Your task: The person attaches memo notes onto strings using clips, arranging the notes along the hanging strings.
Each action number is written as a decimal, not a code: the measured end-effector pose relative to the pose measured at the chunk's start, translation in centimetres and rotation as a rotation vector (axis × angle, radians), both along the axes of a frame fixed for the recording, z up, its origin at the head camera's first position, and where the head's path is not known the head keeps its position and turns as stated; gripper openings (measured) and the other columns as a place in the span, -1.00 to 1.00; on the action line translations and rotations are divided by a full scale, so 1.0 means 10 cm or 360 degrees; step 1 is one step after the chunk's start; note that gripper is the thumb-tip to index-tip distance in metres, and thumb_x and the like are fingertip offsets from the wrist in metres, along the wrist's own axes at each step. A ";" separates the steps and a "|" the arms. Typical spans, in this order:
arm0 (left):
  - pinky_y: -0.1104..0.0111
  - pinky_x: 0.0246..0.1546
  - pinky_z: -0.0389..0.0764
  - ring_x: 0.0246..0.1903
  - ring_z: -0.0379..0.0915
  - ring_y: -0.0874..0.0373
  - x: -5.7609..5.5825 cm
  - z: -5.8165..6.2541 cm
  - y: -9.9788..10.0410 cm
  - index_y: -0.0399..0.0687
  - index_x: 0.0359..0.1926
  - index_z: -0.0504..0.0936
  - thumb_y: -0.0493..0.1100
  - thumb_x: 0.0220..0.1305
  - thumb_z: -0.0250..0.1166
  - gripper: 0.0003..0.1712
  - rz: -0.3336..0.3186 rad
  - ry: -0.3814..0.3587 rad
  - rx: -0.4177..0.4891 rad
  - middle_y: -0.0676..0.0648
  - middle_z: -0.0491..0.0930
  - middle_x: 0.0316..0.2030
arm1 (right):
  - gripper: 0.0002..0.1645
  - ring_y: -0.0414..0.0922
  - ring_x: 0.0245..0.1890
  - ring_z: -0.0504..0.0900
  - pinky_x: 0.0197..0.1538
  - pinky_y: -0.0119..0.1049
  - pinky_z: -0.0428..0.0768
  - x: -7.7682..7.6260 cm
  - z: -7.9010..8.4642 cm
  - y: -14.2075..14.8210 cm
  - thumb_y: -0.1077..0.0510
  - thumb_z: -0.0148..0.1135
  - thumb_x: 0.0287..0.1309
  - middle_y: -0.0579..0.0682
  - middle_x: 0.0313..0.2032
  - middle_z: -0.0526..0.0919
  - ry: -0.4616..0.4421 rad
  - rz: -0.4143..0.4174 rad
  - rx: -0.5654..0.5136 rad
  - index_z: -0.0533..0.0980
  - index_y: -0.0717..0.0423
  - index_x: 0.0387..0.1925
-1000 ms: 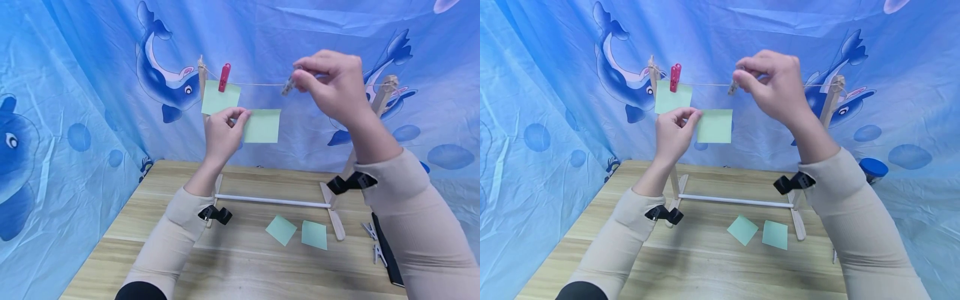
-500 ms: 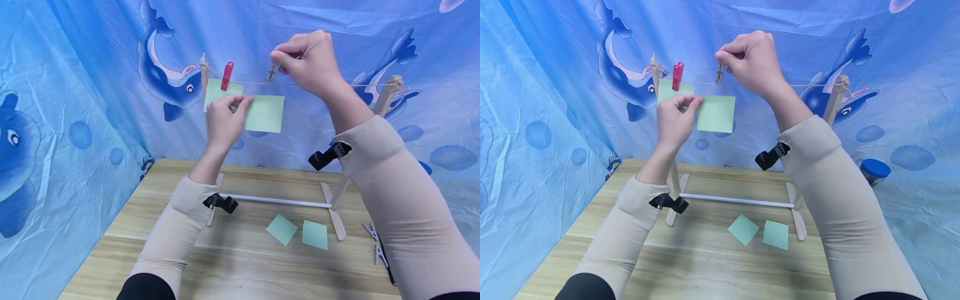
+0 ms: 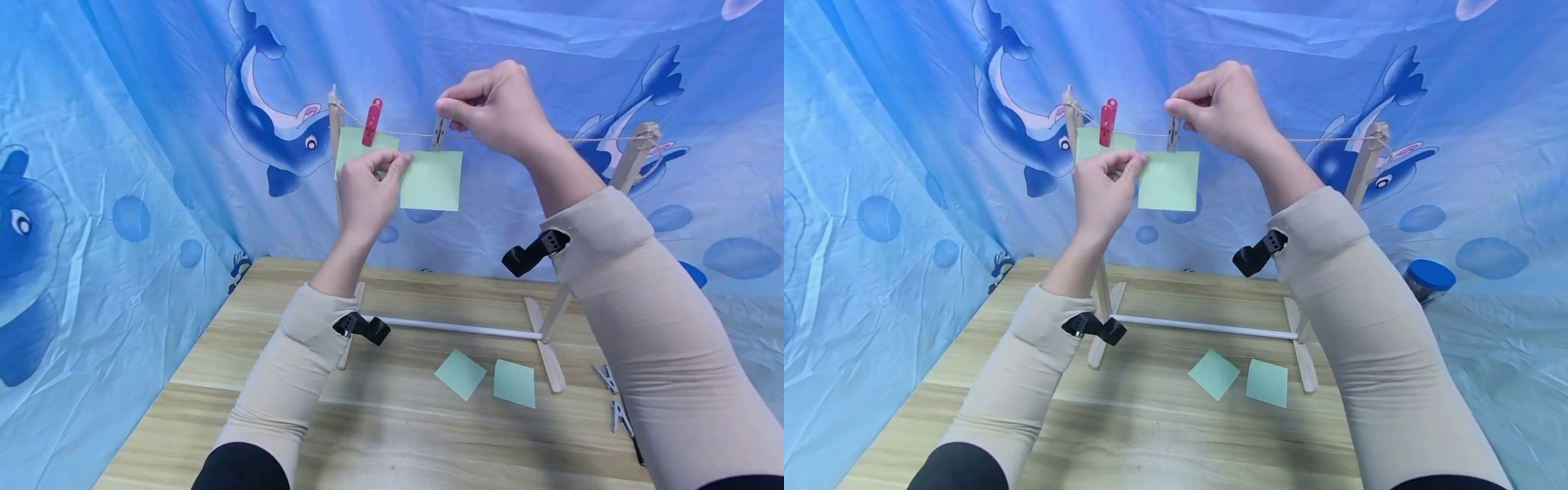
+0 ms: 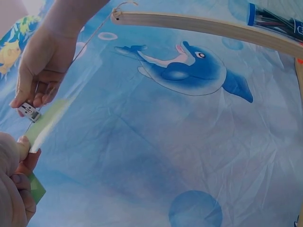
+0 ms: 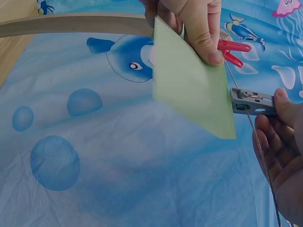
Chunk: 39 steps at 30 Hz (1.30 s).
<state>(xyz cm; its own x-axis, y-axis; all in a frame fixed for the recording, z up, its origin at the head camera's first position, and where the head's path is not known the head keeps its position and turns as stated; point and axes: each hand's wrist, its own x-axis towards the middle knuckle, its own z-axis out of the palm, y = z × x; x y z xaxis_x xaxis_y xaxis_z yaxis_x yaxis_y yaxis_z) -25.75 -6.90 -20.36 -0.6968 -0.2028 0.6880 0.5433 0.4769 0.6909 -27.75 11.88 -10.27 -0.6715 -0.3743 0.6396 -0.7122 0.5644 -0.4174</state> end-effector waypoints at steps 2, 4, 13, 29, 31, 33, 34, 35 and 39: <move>0.39 -0.67 0.23 -0.66 0.33 0.16 0.00 0.00 0.00 -0.11 -0.21 0.82 0.02 0.35 0.38 -0.71 -0.0004 0.0005 0.0004 0.01 0.70 -0.45 | -0.70 -0.20 -0.33 0.64 -0.16 -0.43 0.63 0.00 0.01 0.00 0.06 0.26 0.37 0.00 -0.27 0.70 -0.0015 -0.0003 0.0029 0.75 0.17 -0.09; 0.40 -0.68 0.21 -0.66 0.32 0.16 0.00 0.00 0.00 -0.11 -0.22 0.82 0.02 0.34 0.38 -0.72 -0.0008 0.0009 0.0017 0.01 0.70 -0.45 | -0.70 -0.20 -0.33 0.65 -0.15 -0.42 0.64 0.01 0.01 -0.01 0.05 0.26 0.36 0.00 -0.27 0.71 -0.0029 -0.0006 0.0049 0.75 0.16 -0.08; 0.40 -0.65 0.27 -0.59 0.37 0.18 -0.01 0.03 0.00 -0.11 -0.22 0.82 -0.01 0.34 0.39 -0.74 -0.0041 0.0006 0.0066 0.00 0.71 -0.44 | -0.69 -0.21 -0.32 0.69 -0.12 -0.41 0.67 0.02 0.02 0.00 0.03 0.27 0.36 0.04 -0.25 0.73 -0.0080 0.0010 0.0114 0.74 0.15 -0.08; 0.41 -0.66 0.24 -0.62 0.31 0.19 0.00 0.06 -0.01 -0.10 -0.22 0.82 0.03 0.32 0.40 -0.71 -0.0068 -0.0049 0.0096 0.02 0.68 -0.46 | -0.63 -0.18 -0.26 0.72 -0.15 -0.45 0.64 0.05 0.08 0.00 0.00 0.28 0.37 0.09 -0.06 0.75 -0.0183 0.0105 0.0364 0.71 0.18 0.00; 0.42 -0.64 0.25 -0.60 0.33 0.19 0.00 0.06 -0.01 -0.10 -0.21 0.82 0.03 0.32 0.40 -0.71 -0.0068 -0.0062 0.0097 0.02 0.68 -0.45 | -0.61 -0.13 -0.24 0.72 -0.16 -0.45 0.62 0.05 0.07 0.00 -0.02 0.27 0.38 0.09 -0.07 0.75 -0.0204 0.0111 0.0388 0.71 0.17 0.01; 0.42 -0.62 0.26 -0.57 0.35 0.18 0.00 0.05 -0.01 -0.10 -0.21 0.82 0.03 0.31 0.40 -0.72 -0.0068 -0.0068 0.0103 0.02 0.69 -0.44 | -0.60 -0.10 -0.24 0.70 -0.18 -0.44 0.59 0.04 0.06 0.01 -0.04 0.26 0.38 0.09 -0.09 0.76 -0.0205 0.0113 0.0403 0.70 0.16 0.03; 0.42 -0.61 0.27 -0.55 0.36 0.19 0.00 0.05 -0.01 -0.09 -0.21 0.82 0.03 0.31 0.41 -0.72 -0.0070 -0.0070 0.0108 0.02 0.70 -0.43 | -0.60 -0.10 -0.24 0.70 -0.19 -0.44 0.58 0.03 0.06 0.01 -0.04 0.26 0.39 0.10 -0.10 0.76 -0.0206 0.0116 0.0400 0.70 0.16 0.03; 0.42 -0.60 0.28 -0.54 0.37 0.19 0.00 0.04 -0.01 -0.09 -0.20 0.82 0.03 0.31 0.41 -0.72 -0.0074 -0.0068 0.0113 0.03 0.71 -0.42 | -0.60 -0.10 -0.25 0.70 -0.20 -0.45 0.58 0.03 0.05 0.01 -0.04 0.26 0.38 0.12 -0.10 0.76 -0.0205 0.0119 0.0391 0.70 0.16 0.03; 0.40 -0.62 0.27 -0.59 0.33 0.18 0.01 0.01 -0.01 -0.06 -0.10 0.80 0.07 0.25 0.45 -0.66 -0.0081 -0.0042 0.0140 0.03 0.73 -0.39 | -0.60 -0.17 -0.26 0.68 -0.21 -0.45 0.57 0.02 0.04 0.03 -0.01 0.25 0.39 0.14 -0.11 0.76 -0.0191 0.0120 0.0361 0.69 0.17 0.05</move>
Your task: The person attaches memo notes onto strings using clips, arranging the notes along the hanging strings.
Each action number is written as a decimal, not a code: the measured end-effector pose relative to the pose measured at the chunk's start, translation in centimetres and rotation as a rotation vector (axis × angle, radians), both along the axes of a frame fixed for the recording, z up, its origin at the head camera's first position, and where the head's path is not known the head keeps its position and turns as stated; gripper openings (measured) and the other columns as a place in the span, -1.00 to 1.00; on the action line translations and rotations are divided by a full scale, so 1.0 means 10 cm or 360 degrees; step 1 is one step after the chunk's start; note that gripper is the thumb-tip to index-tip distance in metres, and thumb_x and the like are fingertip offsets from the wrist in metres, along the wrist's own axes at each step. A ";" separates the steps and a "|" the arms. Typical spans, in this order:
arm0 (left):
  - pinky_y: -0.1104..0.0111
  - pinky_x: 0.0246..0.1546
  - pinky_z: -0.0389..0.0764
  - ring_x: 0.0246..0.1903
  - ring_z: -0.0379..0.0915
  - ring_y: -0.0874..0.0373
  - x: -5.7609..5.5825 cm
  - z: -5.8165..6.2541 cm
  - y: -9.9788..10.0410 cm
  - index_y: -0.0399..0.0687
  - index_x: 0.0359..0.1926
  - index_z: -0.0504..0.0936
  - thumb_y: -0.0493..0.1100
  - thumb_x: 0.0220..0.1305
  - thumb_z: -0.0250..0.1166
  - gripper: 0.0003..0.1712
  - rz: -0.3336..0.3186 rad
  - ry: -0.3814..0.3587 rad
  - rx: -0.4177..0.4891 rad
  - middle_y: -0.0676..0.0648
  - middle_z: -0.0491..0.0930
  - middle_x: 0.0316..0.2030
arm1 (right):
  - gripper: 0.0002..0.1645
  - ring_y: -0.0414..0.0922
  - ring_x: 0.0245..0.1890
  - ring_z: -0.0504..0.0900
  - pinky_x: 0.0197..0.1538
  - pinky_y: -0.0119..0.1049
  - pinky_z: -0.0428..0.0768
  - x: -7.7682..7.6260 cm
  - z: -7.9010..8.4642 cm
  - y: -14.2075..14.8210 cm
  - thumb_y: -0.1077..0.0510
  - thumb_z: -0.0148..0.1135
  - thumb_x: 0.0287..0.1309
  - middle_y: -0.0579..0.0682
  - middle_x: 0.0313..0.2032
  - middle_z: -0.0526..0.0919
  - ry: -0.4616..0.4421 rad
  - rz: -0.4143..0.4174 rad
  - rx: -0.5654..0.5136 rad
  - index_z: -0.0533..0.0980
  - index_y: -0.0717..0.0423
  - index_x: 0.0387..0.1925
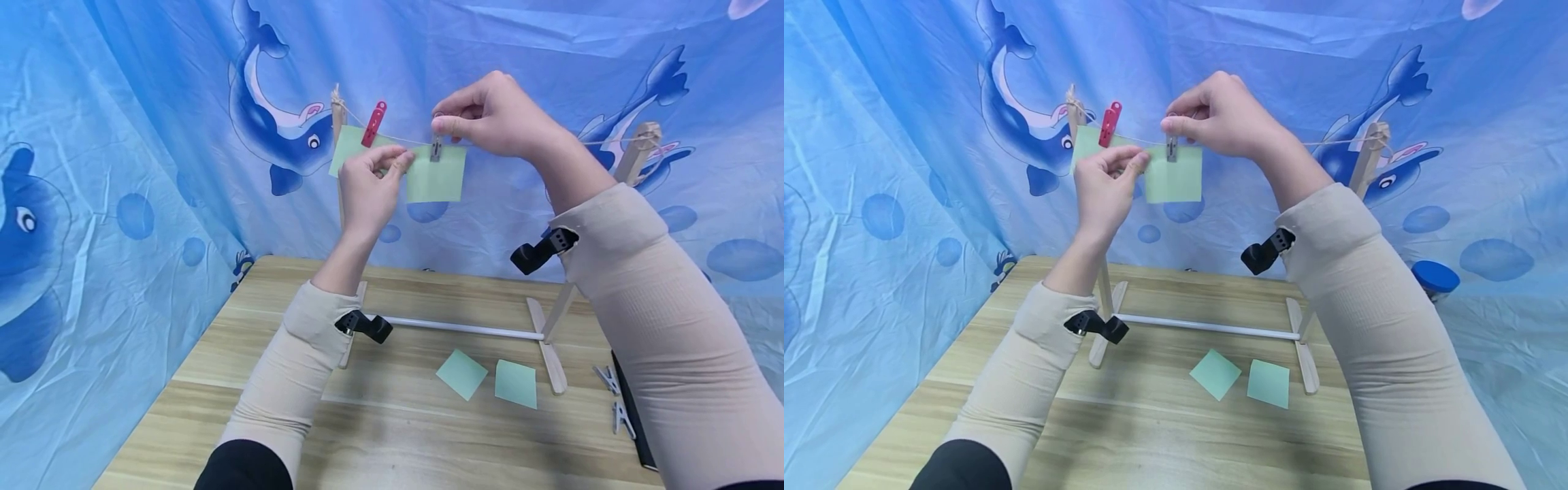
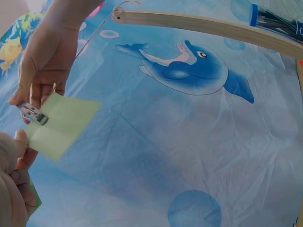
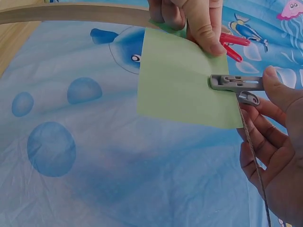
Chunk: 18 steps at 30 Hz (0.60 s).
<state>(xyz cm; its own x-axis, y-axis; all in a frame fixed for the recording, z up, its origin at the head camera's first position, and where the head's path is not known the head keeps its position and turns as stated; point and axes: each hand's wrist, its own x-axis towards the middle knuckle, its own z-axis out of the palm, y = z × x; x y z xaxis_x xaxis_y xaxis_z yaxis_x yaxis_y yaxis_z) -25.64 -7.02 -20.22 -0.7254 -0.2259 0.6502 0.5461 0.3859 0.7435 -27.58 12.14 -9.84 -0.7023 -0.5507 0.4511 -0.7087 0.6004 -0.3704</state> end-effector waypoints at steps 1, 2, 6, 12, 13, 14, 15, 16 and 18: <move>0.40 -0.64 0.26 -0.62 0.31 0.18 0.00 -0.01 0.00 -0.06 -0.07 0.78 0.08 0.23 0.46 -0.62 0.0004 0.0030 0.0006 0.03 0.73 -0.38 | -0.61 -0.18 -0.27 0.68 -0.21 -0.45 0.57 0.00 0.00 0.00 -0.01 0.26 0.39 0.15 -0.10 0.76 -0.0001 -0.0003 -0.0009 0.69 0.17 0.06; 0.39 -0.66 0.24 -0.66 0.27 0.16 0.01 -0.02 0.00 -0.06 -0.05 0.77 0.09 0.21 0.48 -0.59 0.0016 0.0070 0.0013 0.02 0.72 -0.39 | -0.61 -0.19 -0.27 0.68 -0.20 -0.45 0.57 0.00 0.00 0.00 0.00 0.26 0.39 0.15 -0.10 0.76 -0.0001 -0.0005 -0.0012 0.68 0.17 0.06; 0.41 -0.71 0.18 -0.75 0.16 0.17 0.01 -0.10 -0.01 -0.16 -0.06 0.71 0.07 0.20 0.50 -0.55 0.0114 0.0365 0.0004 -0.03 0.65 -0.45 | -0.59 -0.19 -0.27 0.68 -0.18 -0.45 0.58 -0.01 -0.01 0.00 0.00 0.28 0.37 0.16 -0.10 0.75 -0.0025 -0.0001 -0.0030 0.67 0.19 0.08; 0.48 -0.75 0.15 -0.78 0.15 0.23 0.06 -0.21 -0.01 -0.24 -0.18 0.68 -0.03 0.31 0.42 -0.67 0.0144 0.0664 -0.0061 -0.06 0.59 -0.57 | -0.48 -0.06 -0.25 0.67 -0.21 -0.44 0.57 -0.03 -0.05 0.00 -0.09 0.29 0.36 0.13 -0.11 0.76 -0.0025 -0.0044 0.0029 0.63 0.18 0.16; 0.48 -0.75 0.14 -0.78 0.15 0.23 0.07 -0.23 -0.02 -0.26 -0.19 0.68 -0.05 0.31 0.41 -0.68 0.0129 0.0686 -0.0065 -0.06 0.58 -0.57 | -0.46 -0.06 -0.23 0.67 -0.19 -0.42 0.58 -0.03 -0.06 0.00 -0.11 0.29 0.35 0.12 -0.09 0.76 -0.0010 -0.0053 0.0048 0.62 0.18 0.17; 0.48 -0.75 0.14 -0.78 0.15 0.23 0.09 -0.25 -0.02 -0.27 -0.20 0.68 -0.06 0.32 0.40 -0.69 0.0113 0.0707 -0.0068 -0.07 0.58 -0.58 | -0.44 -0.07 -0.20 0.67 -0.16 -0.39 0.59 -0.03 -0.06 0.01 -0.12 0.29 0.35 0.10 -0.07 0.76 0.0007 -0.0066 0.0067 0.61 0.17 0.18; 0.47 -0.75 0.14 -0.79 0.15 0.23 0.10 -0.26 -0.03 -0.28 -0.21 0.68 -0.06 0.32 0.39 -0.70 0.0105 0.0733 -0.0072 -0.08 0.59 -0.58 | -0.43 -0.07 -0.18 0.67 -0.13 -0.34 0.60 -0.02 -0.07 0.02 -0.13 0.29 0.35 0.09 -0.05 0.75 0.0020 -0.0077 0.0074 0.61 0.16 0.19; 0.47 -0.75 0.13 -0.79 0.15 0.23 0.11 -0.28 -0.04 -0.28 -0.22 0.68 -0.07 0.32 0.37 -0.70 0.0092 0.0755 -0.0071 -0.08 0.59 -0.59 | -0.42 -0.07 -0.13 0.67 -0.07 -0.30 0.62 -0.01 -0.07 0.02 -0.14 0.29 0.35 0.09 -0.01 0.74 0.0038 -0.0084 0.0079 0.60 0.16 0.21; 0.47 -0.75 0.13 -0.79 0.14 0.23 0.13 -0.33 -0.06 -0.29 -0.25 0.69 -0.05 0.33 0.34 -0.68 0.0055 0.0800 -0.0076 -0.09 0.59 -0.60 | -0.41 -0.06 -0.03 0.65 0.08 -0.20 0.61 0.01 -0.07 0.05 -0.12 0.30 0.34 0.09 0.05 0.71 0.0097 -0.0082 0.0060 0.58 0.16 0.23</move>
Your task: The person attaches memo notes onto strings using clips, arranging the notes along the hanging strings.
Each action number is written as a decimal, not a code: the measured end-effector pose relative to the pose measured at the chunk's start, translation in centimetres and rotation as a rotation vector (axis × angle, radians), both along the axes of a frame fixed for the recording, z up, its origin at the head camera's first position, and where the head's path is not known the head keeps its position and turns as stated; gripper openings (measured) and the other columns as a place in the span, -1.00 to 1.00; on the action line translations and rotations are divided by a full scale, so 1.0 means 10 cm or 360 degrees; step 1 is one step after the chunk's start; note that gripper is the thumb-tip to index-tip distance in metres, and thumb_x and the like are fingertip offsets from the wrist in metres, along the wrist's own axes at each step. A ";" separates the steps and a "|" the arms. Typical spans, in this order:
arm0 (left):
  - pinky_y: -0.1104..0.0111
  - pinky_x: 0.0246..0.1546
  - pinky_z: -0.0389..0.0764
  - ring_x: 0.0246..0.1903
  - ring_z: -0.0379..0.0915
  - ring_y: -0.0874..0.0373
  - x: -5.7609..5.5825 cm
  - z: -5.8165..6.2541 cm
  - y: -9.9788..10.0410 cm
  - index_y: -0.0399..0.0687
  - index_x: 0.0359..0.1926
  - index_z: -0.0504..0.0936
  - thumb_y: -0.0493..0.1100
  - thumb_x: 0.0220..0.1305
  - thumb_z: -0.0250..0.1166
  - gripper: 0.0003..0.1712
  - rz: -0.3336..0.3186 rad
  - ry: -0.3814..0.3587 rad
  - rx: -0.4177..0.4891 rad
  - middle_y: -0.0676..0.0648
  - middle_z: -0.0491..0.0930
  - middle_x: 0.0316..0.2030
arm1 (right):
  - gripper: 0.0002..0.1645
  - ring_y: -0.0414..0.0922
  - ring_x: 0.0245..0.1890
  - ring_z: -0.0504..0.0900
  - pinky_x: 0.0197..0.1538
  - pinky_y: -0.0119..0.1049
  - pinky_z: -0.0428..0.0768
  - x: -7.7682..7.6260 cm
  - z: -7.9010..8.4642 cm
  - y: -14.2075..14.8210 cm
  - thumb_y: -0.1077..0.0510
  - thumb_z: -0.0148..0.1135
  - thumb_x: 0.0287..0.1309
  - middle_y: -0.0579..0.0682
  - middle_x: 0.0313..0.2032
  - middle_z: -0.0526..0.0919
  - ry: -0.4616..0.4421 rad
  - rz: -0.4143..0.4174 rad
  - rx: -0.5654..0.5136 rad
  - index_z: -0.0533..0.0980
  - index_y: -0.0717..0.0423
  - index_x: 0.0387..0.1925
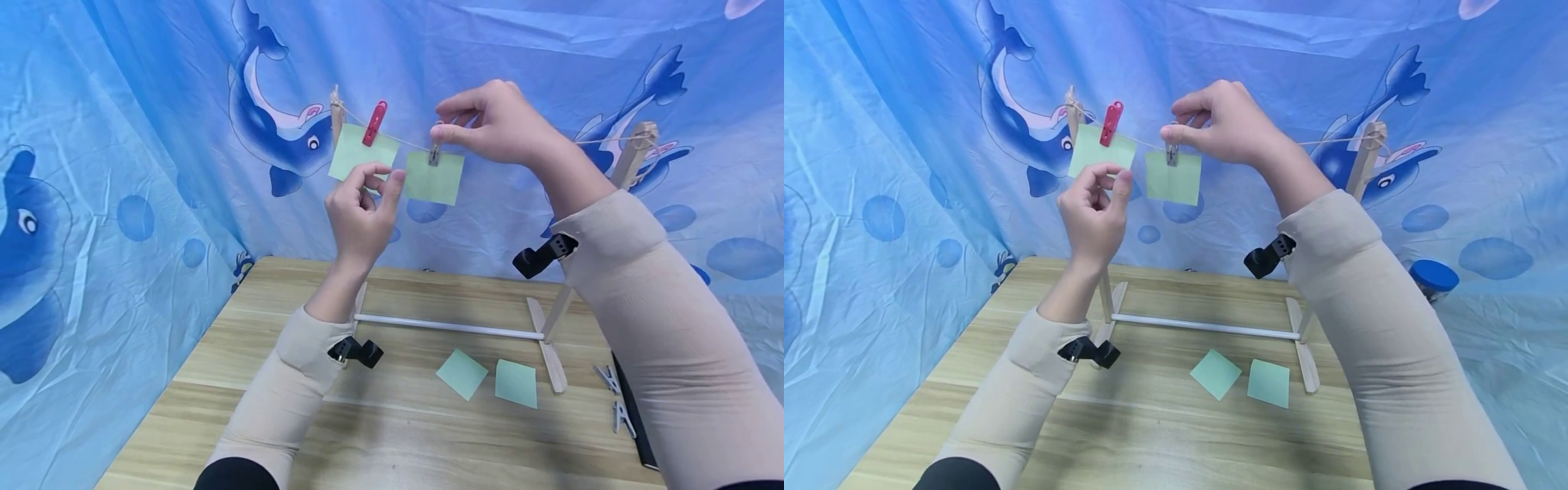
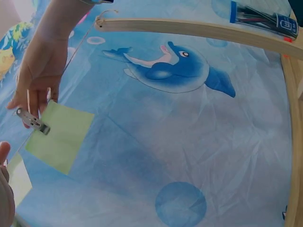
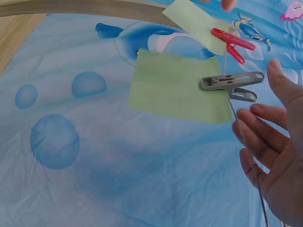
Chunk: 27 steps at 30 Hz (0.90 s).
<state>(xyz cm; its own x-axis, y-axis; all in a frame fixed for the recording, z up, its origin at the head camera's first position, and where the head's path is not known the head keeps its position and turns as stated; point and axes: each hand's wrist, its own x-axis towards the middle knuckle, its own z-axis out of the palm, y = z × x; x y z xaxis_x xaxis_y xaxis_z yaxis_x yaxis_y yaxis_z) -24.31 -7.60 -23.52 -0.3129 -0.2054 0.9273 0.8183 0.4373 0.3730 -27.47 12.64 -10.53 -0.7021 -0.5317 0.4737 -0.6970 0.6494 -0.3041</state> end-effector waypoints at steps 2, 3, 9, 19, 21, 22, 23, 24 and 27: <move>0.46 -0.75 0.14 -0.79 0.14 0.24 0.03 -0.06 -0.02 -0.28 -0.28 0.69 -0.01 0.34 0.30 -0.65 -0.0048 0.0044 -0.0043 -0.08 0.60 -0.60 | -0.42 -0.04 0.05 0.61 0.17 -0.13 0.57 0.03 -0.01 0.04 -0.07 0.33 0.33 0.09 0.09 0.69 0.0100 0.0024 -0.0048 0.57 0.17 0.23; 0.47 -0.75 0.16 -0.79 0.15 0.25 0.04 -0.09 -0.02 -0.28 -0.29 0.69 0.00 0.35 0.28 -0.63 -0.0082 0.0064 -0.0075 -0.08 0.61 -0.60 | -0.43 -0.03 0.08 0.60 0.20 -0.12 0.55 0.05 -0.01 0.06 -0.04 0.35 0.32 0.10 0.10 0.68 0.0167 0.0043 -0.0079 0.57 0.18 0.23; 0.46 -0.72 0.31 -0.74 0.26 0.28 0.13 -0.40 -0.04 -0.25 -0.38 0.71 -0.05 0.33 0.27 -0.67 -0.0319 0.0011 -0.0411 -0.05 0.65 -0.57 | -0.57 -0.04 0.01 0.64 0.09 -0.37 0.54 0.15 -0.21 0.21 0.17 0.43 0.23 0.13 -0.01 0.72 0.0704 0.0259 -0.0398 0.63 0.24 0.10; 0.47 -0.49 0.58 -0.53 0.51 0.34 0.22 -1.29 -0.05 -0.07 -0.23 0.76 -0.04 0.36 0.35 -0.80 -0.0400 -0.0822 -0.0795 0.11 0.67 -0.43 | -0.31 -0.23 -0.20 0.67 -0.02 -0.48 0.56 0.40 -1.27 0.56 -0.28 0.27 0.30 0.19 -0.28 0.76 0.0753 0.0435 -0.0735 0.69 0.34 -0.16; 0.40 -0.41 0.64 -0.46 0.57 0.27 0.23 -1.46 -0.03 -0.11 -0.18 0.74 -0.04 0.35 0.36 -0.78 -0.0412 -0.0936 -0.0810 0.06 0.69 -0.37 | -0.38 -0.26 -0.17 0.67 0.01 -0.49 0.55 0.44 -1.54 0.69 -0.22 0.31 0.30 0.20 -0.27 0.76 0.0665 0.0385 -0.0743 0.69 0.34 -0.16; 0.36 -0.36 0.66 -0.41 0.60 0.23 0.23 -1.54 -0.02 -0.12 -0.15 0.74 -0.04 0.35 0.36 -0.76 -0.0410 -0.0990 -0.0826 0.04 0.70 -0.34 | -0.46 -0.28 -0.15 0.66 0.02 -0.51 0.53 0.47 -1.68 0.77 -0.13 0.34 0.31 0.19 -0.26 0.76 0.0613 0.0346 -0.0743 0.69 0.33 -0.15; 0.33 -0.31 0.67 -0.36 0.62 0.19 0.24 -1.62 -0.01 -0.13 -0.13 0.73 -0.03 0.35 0.36 -0.74 -0.0409 -0.1049 -0.0842 0.02 0.71 -0.30 | -0.56 -0.29 -0.14 0.66 0.03 -0.51 0.52 0.50 -1.82 0.85 -0.02 0.37 0.29 0.20 -0.25 0.76 0.0537 0.0310 -0.0749 0.69 0.34 -0.14; 0.31 -0.25 0.67 -0.31 0.63 0.15 0.24 -1.69 0.01 -0.13 -0.11 0.72 -0.02 0.35 0.36 -0.72 -0.0416 -0.1097 -0.0856 -0.01 0.71 -0.26 | -0.66 -0.31 -0.13 0.65 0.05 -0.51 0.52 0.53 -1.97 0.92 0.10 0.39 0.27 0.20 -0.24 0.76 0.0473 0.0268 -0.0746 0.69 0.34 -0.13; 0.25 -0.11 0.65 -0.15 0.60 0.07 0.27 -1.91 0.06 -0.15 -0.03 0.69 -0.01 0.36 0.35 -0.67 -0.0468 -0.1247 -0.0913 -0.07 0.70 -0.13 | -0.74 -0.38 -0.12 0.62 0.04 -0.56 0.49 0.65 -2.39 1.13 0.40 0.38 0.11 0.16 -0.21 0.76 0.0271 0.0074 -0.0735 0.69 0.31 -0.11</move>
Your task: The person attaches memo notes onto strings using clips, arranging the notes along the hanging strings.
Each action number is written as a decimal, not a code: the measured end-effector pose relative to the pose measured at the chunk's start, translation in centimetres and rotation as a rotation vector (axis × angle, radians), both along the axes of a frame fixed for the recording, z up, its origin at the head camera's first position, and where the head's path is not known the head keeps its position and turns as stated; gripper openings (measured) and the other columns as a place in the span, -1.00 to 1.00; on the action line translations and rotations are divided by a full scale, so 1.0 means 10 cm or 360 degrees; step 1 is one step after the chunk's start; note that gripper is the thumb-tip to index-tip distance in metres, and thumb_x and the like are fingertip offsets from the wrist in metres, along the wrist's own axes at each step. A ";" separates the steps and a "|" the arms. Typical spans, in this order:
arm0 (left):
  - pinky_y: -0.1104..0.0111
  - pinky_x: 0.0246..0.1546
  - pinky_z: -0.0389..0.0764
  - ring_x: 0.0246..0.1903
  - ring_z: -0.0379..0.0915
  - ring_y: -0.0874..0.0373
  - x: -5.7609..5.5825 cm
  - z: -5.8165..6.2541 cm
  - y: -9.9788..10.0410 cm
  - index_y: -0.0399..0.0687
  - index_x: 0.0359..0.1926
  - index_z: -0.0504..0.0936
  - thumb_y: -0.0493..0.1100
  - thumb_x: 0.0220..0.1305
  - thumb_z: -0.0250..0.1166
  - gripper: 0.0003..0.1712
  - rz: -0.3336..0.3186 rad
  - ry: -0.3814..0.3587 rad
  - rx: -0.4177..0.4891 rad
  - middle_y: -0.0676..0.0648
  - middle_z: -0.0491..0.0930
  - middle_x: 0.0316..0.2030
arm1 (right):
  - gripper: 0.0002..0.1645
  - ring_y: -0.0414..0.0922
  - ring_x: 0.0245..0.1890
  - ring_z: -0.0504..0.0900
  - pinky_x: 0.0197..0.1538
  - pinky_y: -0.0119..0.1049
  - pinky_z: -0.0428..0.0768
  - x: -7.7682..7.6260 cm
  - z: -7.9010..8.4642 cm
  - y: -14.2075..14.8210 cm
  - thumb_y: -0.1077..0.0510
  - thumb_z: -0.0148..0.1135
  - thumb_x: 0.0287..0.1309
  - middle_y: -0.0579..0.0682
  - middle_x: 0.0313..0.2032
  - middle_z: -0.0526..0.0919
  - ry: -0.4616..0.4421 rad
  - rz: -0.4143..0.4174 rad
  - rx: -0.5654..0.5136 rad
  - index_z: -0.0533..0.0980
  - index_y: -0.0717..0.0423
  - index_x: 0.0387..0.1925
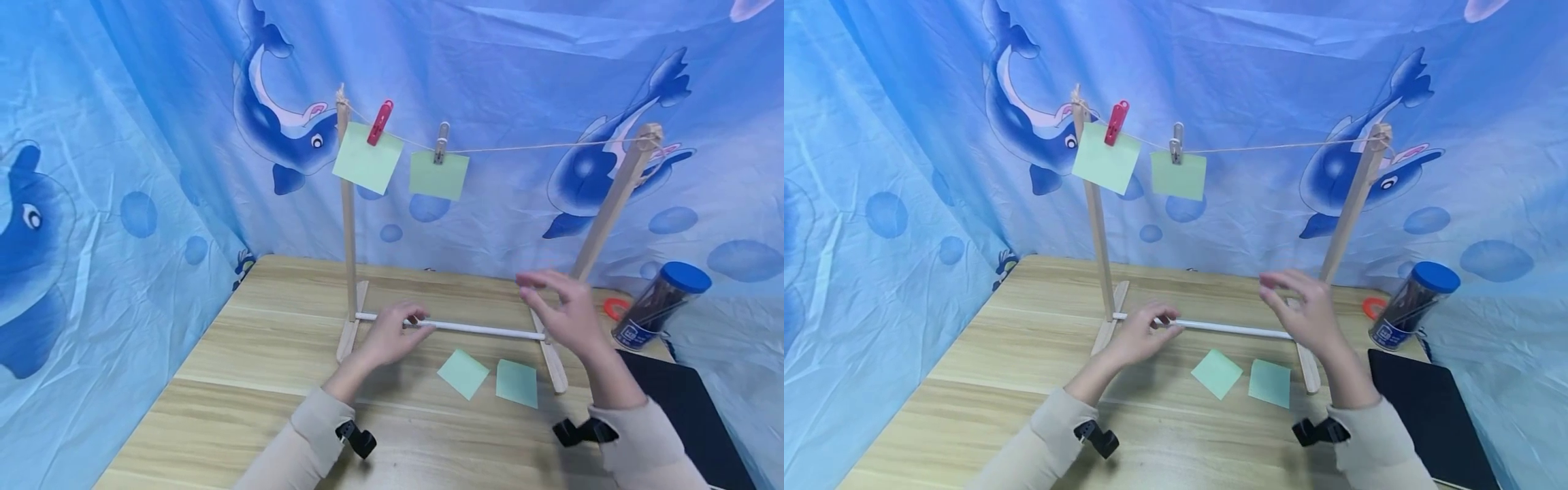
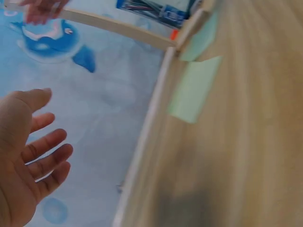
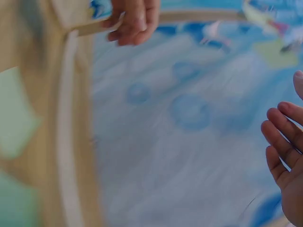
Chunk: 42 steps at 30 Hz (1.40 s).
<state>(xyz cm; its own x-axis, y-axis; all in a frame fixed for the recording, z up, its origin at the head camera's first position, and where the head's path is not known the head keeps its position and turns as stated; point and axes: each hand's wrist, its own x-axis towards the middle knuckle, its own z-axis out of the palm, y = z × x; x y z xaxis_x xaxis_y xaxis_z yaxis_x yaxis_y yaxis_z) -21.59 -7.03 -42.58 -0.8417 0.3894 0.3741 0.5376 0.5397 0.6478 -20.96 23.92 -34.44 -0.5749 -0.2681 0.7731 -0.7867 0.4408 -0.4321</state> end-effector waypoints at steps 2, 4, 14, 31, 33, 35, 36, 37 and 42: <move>0.26 -0.07 0.64 -0.09 0.58 0.05 0.02 -0.12 0.04 -0.14 0.01 0.68 -0.02 0.36 0.36 -0.66 -0.0026 -0.0074 -0.0024 -0.08 0.68 -0.07 | -0.70 -0.41 -0.14 0.60 0.00 -0.58 0.48 0.08 -0.25 0.14 0.45 0.37 0.10 0.10 -0.20 0.75 -0.0160 -0.0107 0.0001 0.69 0.29 -0.09; 0.25 -0.05 0.62 -0.05 0.56 0.04 0.05 -0.22 0.09 -0.14 0.05 0.67 -0.04 0.37 0.36 -0.66 -0.0047 -0.0117 -0.0050 -0.08 0.65 -0.03 | -0.73 -0.44 -0.17 0.58 -0.05 -0.60 0.46 0.15 -0.48 0.27 0.42 0.38 0.14 -0.02 -0.23 0.75 -0.0271 -0.0237 0.0001 0.71 0.24 -0.09; 0.31 0.11 0.55 0.05 0.53 0.07 0.14 -0.65 0.40 -0.10 0.11 0.64 -0.02 0.35 0.36 -0.61 -0.0150 -0.0148 -0.0189 -0.02 0.57 0.05 | -0.67 -0.57 -0.14 0.50 -0.16 -0.52 0.61 0.50 -1.20 0.95 0.18 0.48 0.16 0.09 -0.16 0.74 -0.0557 -0.0654 0.0260 0.69 0.21 -0.04; 0.22 0.32 0.38 0.25 0.41 0.09 0.27 -0.90 0.44 0.03 0.14 0.67 0.09 0.27 0.42 -0.53 -0.0196 0.0011 -0.0579 0.00 0.55 0.19 | -0.44 -0.03 -0.21 0.68 -0.27 -0.23 0.64 0.77 -1.66 1.27 0.07 0.71 -0.21 0.17 -0.14 0.73 -0.0715 -0.0813 0.0527 0.71 0.13 -0.10; 0.22 0.25 0.43 0.18 0.43 0.11 0.26 -0.89 0.43 0.05 0.16 0.66 0.13 0.24 0.45 -0.48 -0.0153 0.0027 -0.0575 0.02 0.54 0.14 | -0.43 0.10 -0.20 0.67 -0.24 -0.03 0.63 0.77 -1.63 1.31 0.04 0.69 -0.16 0.23 -0.14 0.70 -0.0714 -0.0885 0.0552 0.70 0.20 -0.09; 0.19 0.23 0.44 0.17 0.42 0.11 0.27 -0.87 0.42 0.08 0.18 0.64 0.18 0.19 0.47 -0.41 -0.0137 0.0044 -0.0576 0.02 0.52 0.15 | -0.39 0.18 -0.24 0.63 -0.27 0.08 0.58 0.77 -1.59 1.37 -0.04 0.64 -0.07 0.23 -0.22 0.67 -0.0818 -0.0954 0.0626 0.67 0.28 -0.07; 0.18 0.24 0.43 0.19 0.41 0.10 0.26 -0.87 0.42 0.10 0.20 0.63 0.20 0.17 0.48 -0.38 -0.0140 0.0048 -0.0587 0.02 0.51 0.17 | -0.36 0.20 -0.24 0.63 -0.27 0.13 0.56 0.76 -1.57 1.40 -0.08 0.61 -0.04 0.24 -0.24 0.66 -0.0886 -0.0975 0.0669 0.66 0.32 -0.06; 0.15 0.27 0.41 0.22 0.39 0.09 0.26 -0.86 0.42 0.11 0.21 0.62 0.22 0.16 0.48 -0.35 -0.0147 0.0045 -0.0601 0.02 0.50 0.20 | -0.32 0.20 -0.25 0.62 -0.27 0.14 0.57 0.76 -1.55 1.43 -0.12 0.58 -0.01 0.24 -0.25 0.65 -0.0961 -0.0990 0.0718 0.65 0.35 -0.05; 0.12 0.37 0.31 0.33 0.32 0.07 0.24 -0.83 0.40 0.12 0.24 0.60 0.19 0.15 0.49 -0.34 -0.0189 -0.0017 -0.0651 0.02 0.50 0.28 | -0.26 0.10 -0.33 0.59 -0.31 0.00 0.58 0.76 -1.54 1.50 -0.12 0.59 -0.04 0.24 -0.24 0.66 -0.1132 -0.0962 0.0824 0.62 0.39 -0.01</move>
<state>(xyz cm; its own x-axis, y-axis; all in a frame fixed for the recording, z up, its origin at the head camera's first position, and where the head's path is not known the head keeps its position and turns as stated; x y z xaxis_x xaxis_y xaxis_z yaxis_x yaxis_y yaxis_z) -19.18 -3.05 -50.91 -0.7851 0.5982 0.1603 0.6058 0.6882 0.3992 -13.33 38.93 -49.83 -0.9966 0.0128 0.0813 -0.0170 0.9350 -0.3543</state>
